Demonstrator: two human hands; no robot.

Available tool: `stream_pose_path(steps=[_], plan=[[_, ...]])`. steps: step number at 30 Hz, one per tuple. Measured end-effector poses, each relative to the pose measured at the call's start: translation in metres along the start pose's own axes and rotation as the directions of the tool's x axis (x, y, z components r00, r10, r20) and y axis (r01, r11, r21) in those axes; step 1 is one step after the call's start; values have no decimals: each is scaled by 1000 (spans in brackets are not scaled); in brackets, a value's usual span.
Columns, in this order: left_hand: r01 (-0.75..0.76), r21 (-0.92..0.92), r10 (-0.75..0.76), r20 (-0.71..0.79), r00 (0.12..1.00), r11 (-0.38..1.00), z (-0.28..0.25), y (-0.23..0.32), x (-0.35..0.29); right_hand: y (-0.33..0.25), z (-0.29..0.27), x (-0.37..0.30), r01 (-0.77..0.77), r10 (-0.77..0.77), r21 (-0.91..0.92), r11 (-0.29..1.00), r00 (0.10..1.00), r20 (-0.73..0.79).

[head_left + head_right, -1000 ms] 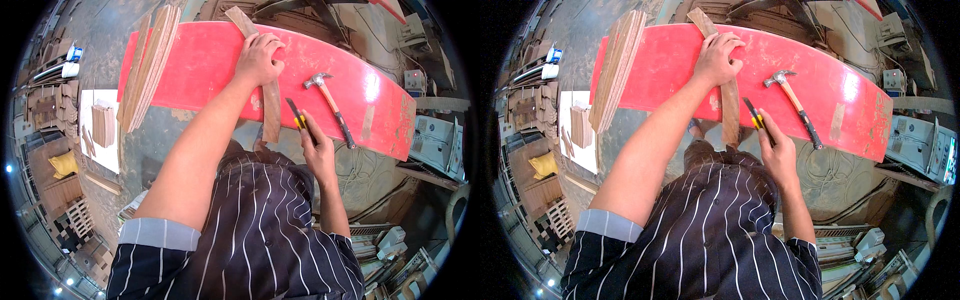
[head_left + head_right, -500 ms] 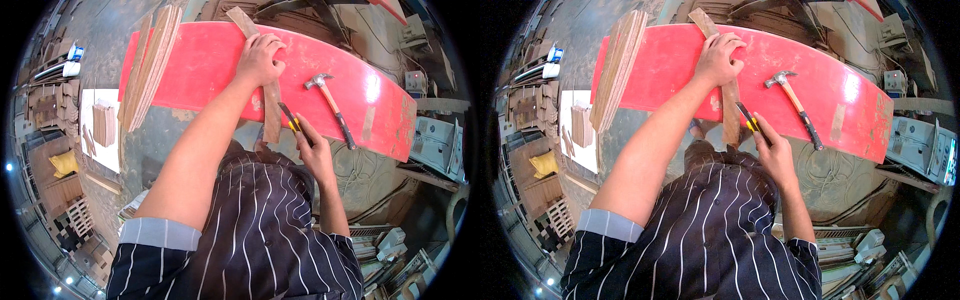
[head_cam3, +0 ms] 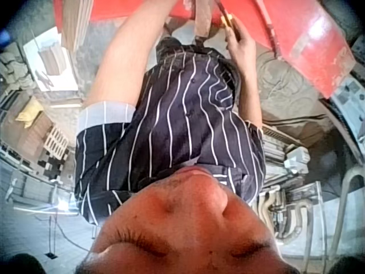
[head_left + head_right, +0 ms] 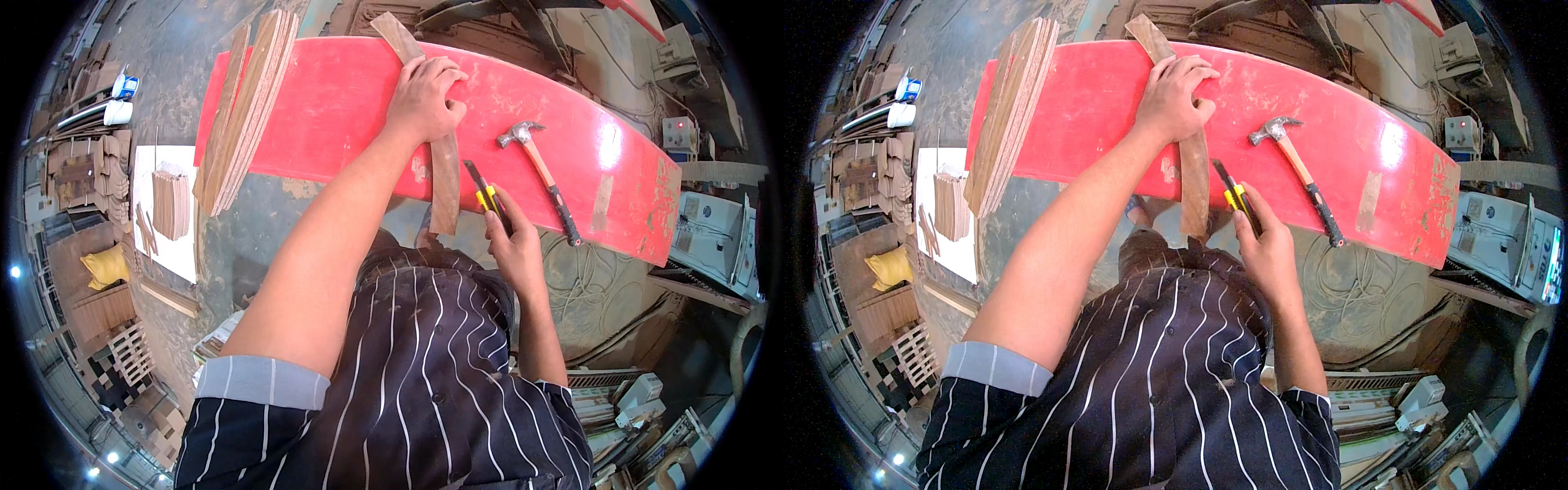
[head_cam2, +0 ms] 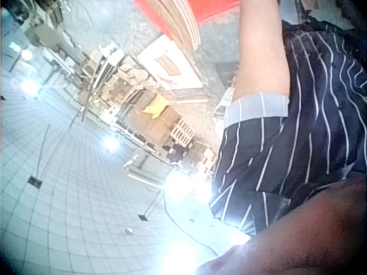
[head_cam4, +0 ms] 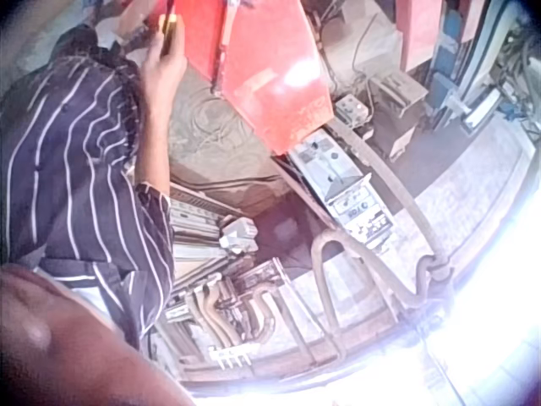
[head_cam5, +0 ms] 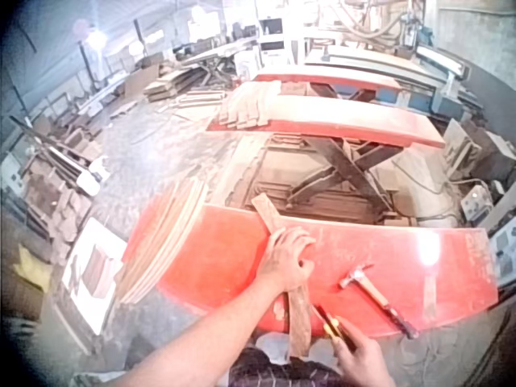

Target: The person fits curved wooden strips onto a frame on a red workbench, tapping them into place with a hammer and trimming edges with a utility knife. They kemudian gather several completed pieces and move them across the workshop to a different staging area.

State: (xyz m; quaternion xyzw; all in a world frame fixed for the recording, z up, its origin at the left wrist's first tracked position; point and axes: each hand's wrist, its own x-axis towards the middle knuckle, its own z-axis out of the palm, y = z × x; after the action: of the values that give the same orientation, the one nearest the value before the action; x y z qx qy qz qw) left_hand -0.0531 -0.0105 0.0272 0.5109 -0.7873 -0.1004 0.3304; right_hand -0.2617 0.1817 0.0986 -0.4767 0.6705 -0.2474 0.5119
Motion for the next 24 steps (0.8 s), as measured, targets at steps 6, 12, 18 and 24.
stream_pose_path(steps=[6,12,18,24], plan=[[8,-8,-8,7,1000,1000,0,0,0,33,-28,28,283,-316,-144,948,886,-339],[18,-9,-17,19,1000,1000,-3,1,1,25,-77,51,78,-472,-680,729,776,-417],[9,-16,-9,11,1000,1000,0,0,0,55,-78,61,-14,-498,-737,676,729,-470],[14,-9,-14,8,1000,1000,-2,1,0,54,-53,50,108,-537,-723,683,745,-396]])
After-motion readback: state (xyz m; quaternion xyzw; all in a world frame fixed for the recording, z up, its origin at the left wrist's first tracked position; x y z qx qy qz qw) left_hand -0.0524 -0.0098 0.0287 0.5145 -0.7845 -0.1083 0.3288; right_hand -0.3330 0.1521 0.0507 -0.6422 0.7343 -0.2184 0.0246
